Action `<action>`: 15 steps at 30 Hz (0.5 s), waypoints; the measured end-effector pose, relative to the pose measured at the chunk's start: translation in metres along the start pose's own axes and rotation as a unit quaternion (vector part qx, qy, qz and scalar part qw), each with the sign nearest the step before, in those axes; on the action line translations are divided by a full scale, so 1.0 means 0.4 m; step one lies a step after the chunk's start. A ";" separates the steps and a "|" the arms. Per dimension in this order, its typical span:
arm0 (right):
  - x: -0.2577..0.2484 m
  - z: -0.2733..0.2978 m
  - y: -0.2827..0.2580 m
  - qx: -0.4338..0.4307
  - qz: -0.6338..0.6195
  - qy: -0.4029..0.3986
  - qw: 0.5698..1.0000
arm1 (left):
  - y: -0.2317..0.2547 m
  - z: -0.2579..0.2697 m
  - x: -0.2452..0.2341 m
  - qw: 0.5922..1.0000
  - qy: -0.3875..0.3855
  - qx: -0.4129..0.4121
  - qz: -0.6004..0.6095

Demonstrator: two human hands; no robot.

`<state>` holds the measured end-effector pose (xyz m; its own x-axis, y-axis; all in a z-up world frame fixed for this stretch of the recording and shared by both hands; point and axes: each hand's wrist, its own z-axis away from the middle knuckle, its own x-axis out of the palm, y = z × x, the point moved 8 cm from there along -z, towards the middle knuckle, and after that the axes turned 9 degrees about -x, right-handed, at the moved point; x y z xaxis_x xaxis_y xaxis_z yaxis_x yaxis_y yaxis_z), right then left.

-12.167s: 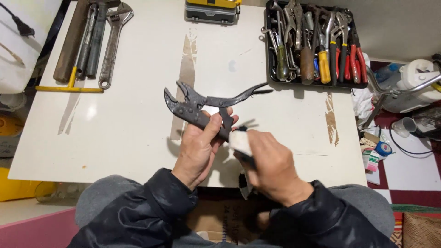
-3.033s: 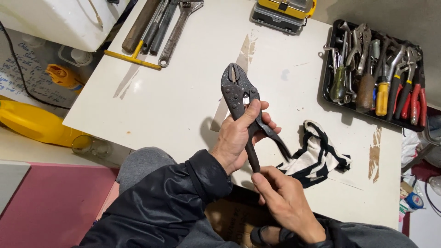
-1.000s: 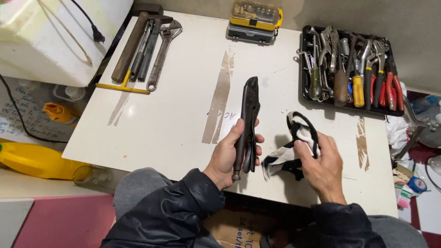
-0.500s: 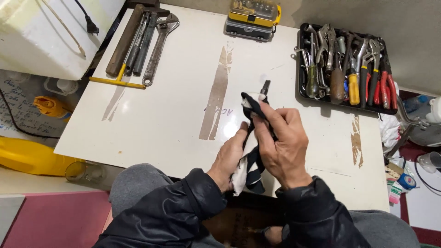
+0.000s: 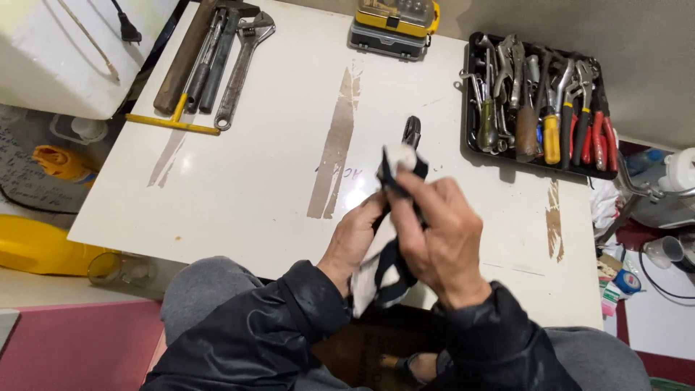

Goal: Cleaning a pair of locking pliers using a cloth at a workbench

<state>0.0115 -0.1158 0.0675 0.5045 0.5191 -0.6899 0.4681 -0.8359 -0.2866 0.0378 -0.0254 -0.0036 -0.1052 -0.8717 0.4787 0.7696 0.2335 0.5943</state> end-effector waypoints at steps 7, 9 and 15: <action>-0.008 0.084 -0.092 0.011 -0.059 -0.044 0.997 | -0.043 -0.095 -0.048 0.981 -0.035 0.046 0.184; -0.020 0.134 -0.099 0.063 -0.040 -0.027 0.997 | -0.039 -0.084 -0.046 0.985 -0.032 0.019 0.168; -0.021 0.054 -0.065 0.029 0.058 -0.065 0.996 | -0.055 -0.082 -0.045 0.988 0.011 0.000 0.153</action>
<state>-0.0204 -0.1024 0.0665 0.4518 0.3948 -0.8000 0.3674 -0.8995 -0.2364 0.0434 -0.0288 -0.0466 0.1455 -0.7700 0.6213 0.7636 0.4867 0.4243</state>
